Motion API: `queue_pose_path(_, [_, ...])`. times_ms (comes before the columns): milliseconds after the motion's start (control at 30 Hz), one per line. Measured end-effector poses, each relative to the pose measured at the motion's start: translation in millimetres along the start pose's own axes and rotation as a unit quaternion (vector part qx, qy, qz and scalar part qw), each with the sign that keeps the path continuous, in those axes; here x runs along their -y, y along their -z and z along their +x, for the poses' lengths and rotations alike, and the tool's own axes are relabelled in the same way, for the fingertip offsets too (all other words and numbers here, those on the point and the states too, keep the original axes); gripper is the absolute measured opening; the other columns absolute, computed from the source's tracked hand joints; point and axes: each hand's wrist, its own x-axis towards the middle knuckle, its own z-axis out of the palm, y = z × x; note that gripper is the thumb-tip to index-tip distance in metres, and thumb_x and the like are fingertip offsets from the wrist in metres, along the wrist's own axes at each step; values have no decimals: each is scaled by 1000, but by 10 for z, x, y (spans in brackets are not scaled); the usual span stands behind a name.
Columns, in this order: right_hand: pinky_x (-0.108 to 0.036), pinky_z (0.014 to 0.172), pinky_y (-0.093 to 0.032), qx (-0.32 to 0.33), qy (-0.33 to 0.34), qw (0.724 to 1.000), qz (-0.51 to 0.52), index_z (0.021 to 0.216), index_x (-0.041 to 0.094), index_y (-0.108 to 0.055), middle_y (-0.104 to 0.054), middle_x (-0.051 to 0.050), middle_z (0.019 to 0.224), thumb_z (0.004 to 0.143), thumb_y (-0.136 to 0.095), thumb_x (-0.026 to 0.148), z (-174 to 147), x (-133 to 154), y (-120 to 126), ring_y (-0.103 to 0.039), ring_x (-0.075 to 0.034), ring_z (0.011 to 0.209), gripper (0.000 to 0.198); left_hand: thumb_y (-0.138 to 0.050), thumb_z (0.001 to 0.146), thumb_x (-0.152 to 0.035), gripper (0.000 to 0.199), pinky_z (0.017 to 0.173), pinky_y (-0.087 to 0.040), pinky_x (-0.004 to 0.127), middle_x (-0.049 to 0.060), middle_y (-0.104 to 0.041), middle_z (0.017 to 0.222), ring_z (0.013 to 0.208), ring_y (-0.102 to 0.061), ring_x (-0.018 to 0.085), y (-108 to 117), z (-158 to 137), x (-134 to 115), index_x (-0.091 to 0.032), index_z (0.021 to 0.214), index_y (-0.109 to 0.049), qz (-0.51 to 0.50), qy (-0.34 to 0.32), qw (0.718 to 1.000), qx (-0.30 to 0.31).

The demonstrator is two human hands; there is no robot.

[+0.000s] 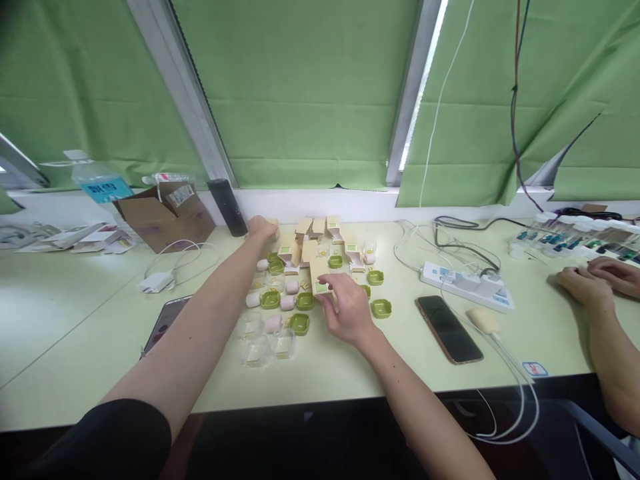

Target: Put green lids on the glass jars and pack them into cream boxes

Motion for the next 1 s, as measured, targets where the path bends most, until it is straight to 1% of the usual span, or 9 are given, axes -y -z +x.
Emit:
queue_pose_path(233, [-37, 65, -51, -11, -10, 1000, -6, 121, 25, -59, -75, -7, 103, 96, -55, 20, -10, -21, 6, -68, -23, 82, 25, -86, 61, -5, 50, 99, -56, 49, 29, -72, 121, 124, -67, 42, 84, -41, 81, -5, 108, -69, -35, -2, 999, 5])
queue_pose_path(367, [-37, 66, -52, -30, -10, 999, -13, 120, 24, -60, -76, -6, 100, 95, -56, 19, -11, -43, 31, -67, -22, 81, 25, -82, 65, -4, 48, 104, -54, 40, 23, -71, 126, 126, -66, 35, 243, -142, 123, -7, 111, -68, -66, -35, 997, 3])
queue_pose_path(467, [-37, 65, -53, -64, -18, 998, -18, 111, 24, -64, -76, -7, 95, 96, -55, 22, -8, -61, 66, -68, -22, 78, 17, -75, 74, -5, 41, 103, -54, 34, 15, -75, 120, 117, -70, 26, 354, -311, 157, -11, 113, -69, -91, -63, 994, 1])
queue_pose_path(533, [-38, 65, -54, -98, -35, 994, -22, 102, 24, -67, -75, -7, 91, 97, -55, 24, -22, -79, 102, -67, -22, 75, 13, -70, 79, -8, 33, 97, -57, 32, 11, -77, 110, 105, -73, 22, 431, -504, 207, -13, 112, -69, -121, -86, 989, 5])
queue_pose_path(633, [-38, 63, -54, -152, -62, 986, -31, 93, 24, -68, -74, -6, 83, 97, -55, 27, -83, -121, 173, -65, -21, 68, 14, -58, 87, -12, 23, 81, -62, 31, 12, -76, 107, 89, -75, 19, 577, -924, 367, -11, 107, -69, -253, -139, 957, 28])
queue_pose_path(700, [-37, 61, -53, -182, -74, 980, -42, 90, 24, -68, -73, -6, 80, 97, -55, 28, -150, -158, 222, -63, -21, 65, 16, -56, 89, -16, 21, 73, -63, 31, 10, -75, 108, 87, -75, 19, 687, -1258, 538, -13, 105, -69, -291, -186, 938, 29])
queue_pose_path(867, [-35, 58, -51, -227, -73, 969, -71, 89, 23, -68, -74, -6, 78, 98, -55, 28, -308, -237, 279, -63, -20, 62, 17, -54, 93, -27, 20, 75, -60, 30, 7, -77, 99, 80, -74, 17, 864, -1966, 1031, -18, 99, -71, -257, -255, 928, -81])
queue_pose_path(933, [-34, 57, -51, -240, -71, 965, -76, 89, 23, -68, -74, -5, 77, 98, -55, 27, -336, -256, 270, -63, -20, 60, 16, -51, 94, -27, 21, 77, -59, 31, 7, -77, 96, 77, -72, 17, 863, -2114, 1167, -19, 97, -70, -232, -262, 929, -123])
queue_pose_path(1000, [-34, 57, -50, -243, -76, 963, -85, 89, 23, -68, -73, -5, 76, 98, -54, 28, -348, -275, 257, -62, -20, 59, 17, -50, 95, -28, 21, 74, -57, 30, 6, -77, 90, 74, -70, 17, 839, -2184, 1238, -19, 95, -69, -204, -276, 931, -126])
